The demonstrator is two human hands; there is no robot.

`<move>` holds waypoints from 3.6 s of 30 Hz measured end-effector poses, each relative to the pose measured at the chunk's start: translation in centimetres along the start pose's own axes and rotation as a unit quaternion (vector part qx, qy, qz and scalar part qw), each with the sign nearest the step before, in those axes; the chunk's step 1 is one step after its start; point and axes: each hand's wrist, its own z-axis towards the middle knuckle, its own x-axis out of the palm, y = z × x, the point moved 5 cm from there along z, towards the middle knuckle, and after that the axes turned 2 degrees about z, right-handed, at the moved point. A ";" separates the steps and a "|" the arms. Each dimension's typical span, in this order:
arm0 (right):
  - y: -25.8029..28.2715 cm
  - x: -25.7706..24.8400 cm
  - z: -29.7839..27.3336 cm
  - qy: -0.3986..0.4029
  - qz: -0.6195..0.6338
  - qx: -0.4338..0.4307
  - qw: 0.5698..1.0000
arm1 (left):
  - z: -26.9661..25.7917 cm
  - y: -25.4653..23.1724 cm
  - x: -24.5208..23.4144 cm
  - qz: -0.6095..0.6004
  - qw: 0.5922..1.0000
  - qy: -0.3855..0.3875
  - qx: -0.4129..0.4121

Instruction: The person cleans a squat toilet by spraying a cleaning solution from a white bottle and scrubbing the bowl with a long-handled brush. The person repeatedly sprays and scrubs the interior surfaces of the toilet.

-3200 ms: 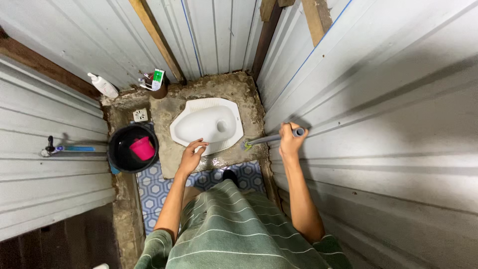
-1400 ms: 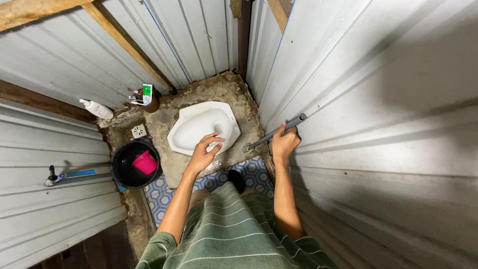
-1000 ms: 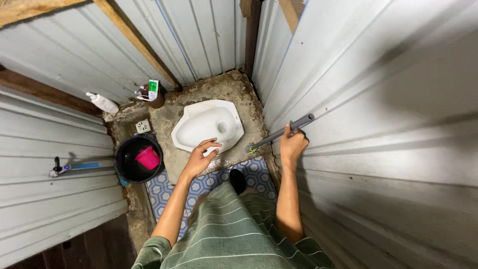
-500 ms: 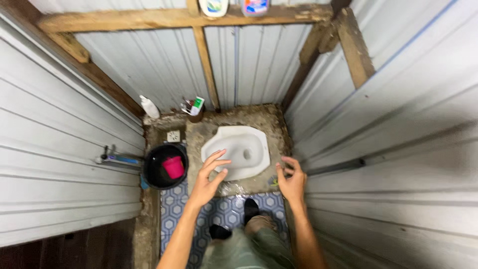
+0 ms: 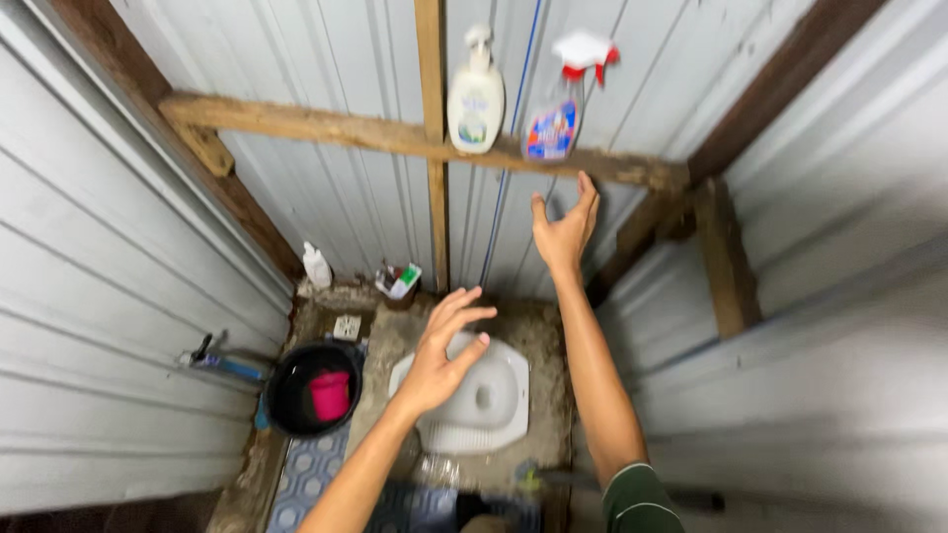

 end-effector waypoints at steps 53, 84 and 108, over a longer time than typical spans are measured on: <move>21.4 -1.1 -32.9 0.375 0.187 -0.186 0.889 | -16.9 -5.0 -13.7 0.132 0.974 -0.182 0.001; 22.8 -5.2 -48.5 0.561 0.278 -0.010 0.779 | -32.4 4.0 -7.4 -0.247 0.949 -0.054 -0.190; 8.7 -15.9 -50.2 0.473 -0.061 0.070 0.876 | -42.3 13.4 -5.8 -0.133 0.899 -0.160 -0.385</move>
